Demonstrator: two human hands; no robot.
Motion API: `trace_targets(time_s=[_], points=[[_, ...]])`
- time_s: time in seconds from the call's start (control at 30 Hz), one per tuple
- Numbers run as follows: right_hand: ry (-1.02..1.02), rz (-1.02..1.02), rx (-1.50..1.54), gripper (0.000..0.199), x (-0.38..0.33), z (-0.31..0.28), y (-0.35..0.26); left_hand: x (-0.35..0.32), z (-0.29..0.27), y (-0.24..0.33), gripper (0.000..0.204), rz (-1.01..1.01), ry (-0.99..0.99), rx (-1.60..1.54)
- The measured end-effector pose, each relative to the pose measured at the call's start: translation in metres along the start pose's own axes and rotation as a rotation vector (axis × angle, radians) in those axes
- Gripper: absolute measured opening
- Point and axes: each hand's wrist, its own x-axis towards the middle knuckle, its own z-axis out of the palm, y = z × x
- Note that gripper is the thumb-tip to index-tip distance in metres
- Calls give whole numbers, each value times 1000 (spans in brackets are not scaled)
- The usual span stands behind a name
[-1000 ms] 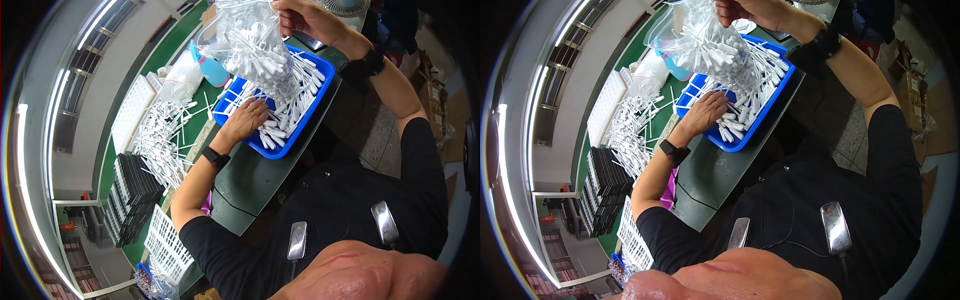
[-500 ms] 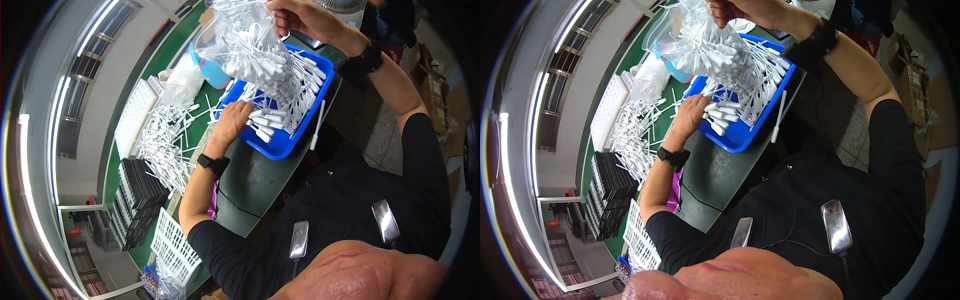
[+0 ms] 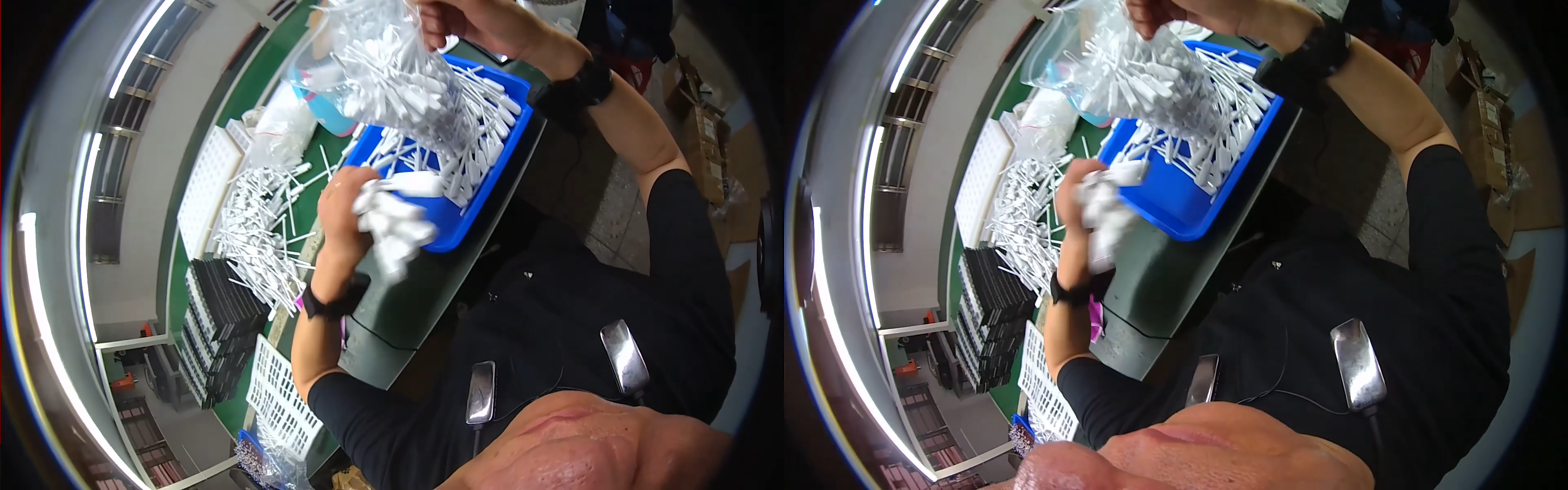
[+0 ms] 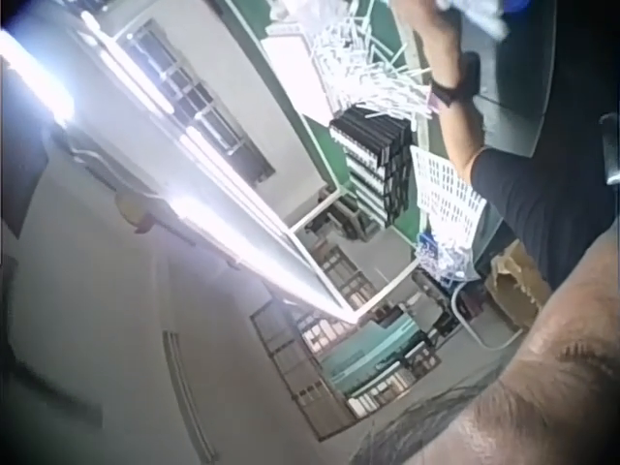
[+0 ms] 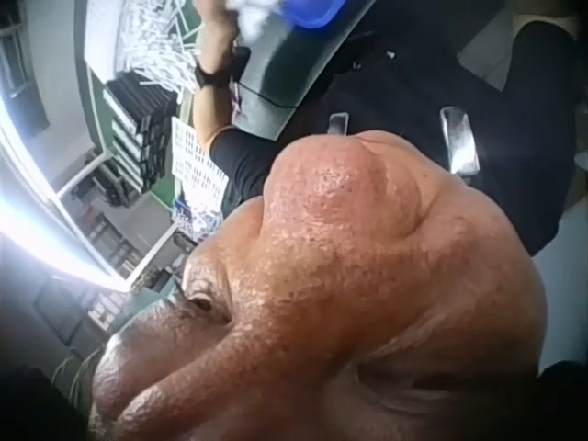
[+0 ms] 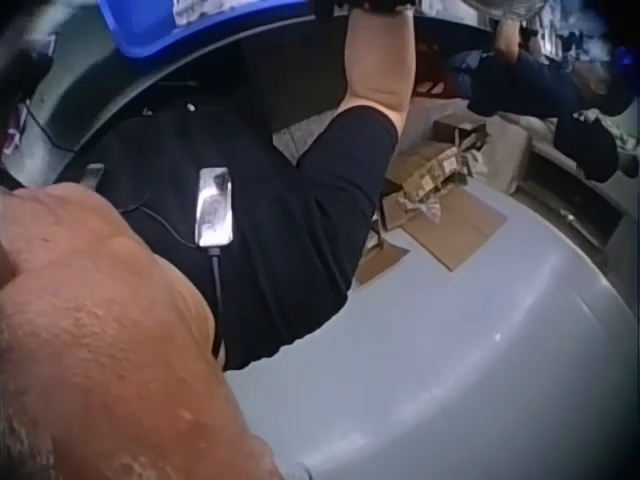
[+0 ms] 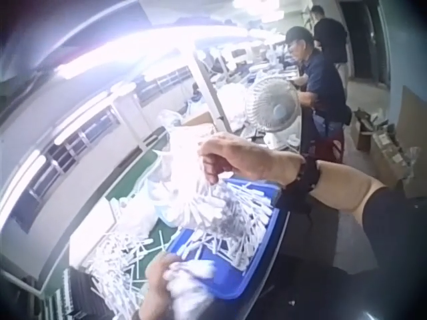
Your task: Packaging cotton swabs into plastic bags at a workstation.
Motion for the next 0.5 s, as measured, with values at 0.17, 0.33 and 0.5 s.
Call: trace_targets(time_s=[0.17,0.33,0.5], points=[[-31,-63,-215,29,-3,1,9,90,-58,66,25,-8,482,-563],[69,52,-222,32,1,10,8,195,-50,41,24,72,641,-832],[94,33,-237,32,-2,13,5,195,11,-15,21,44,480,-700]])
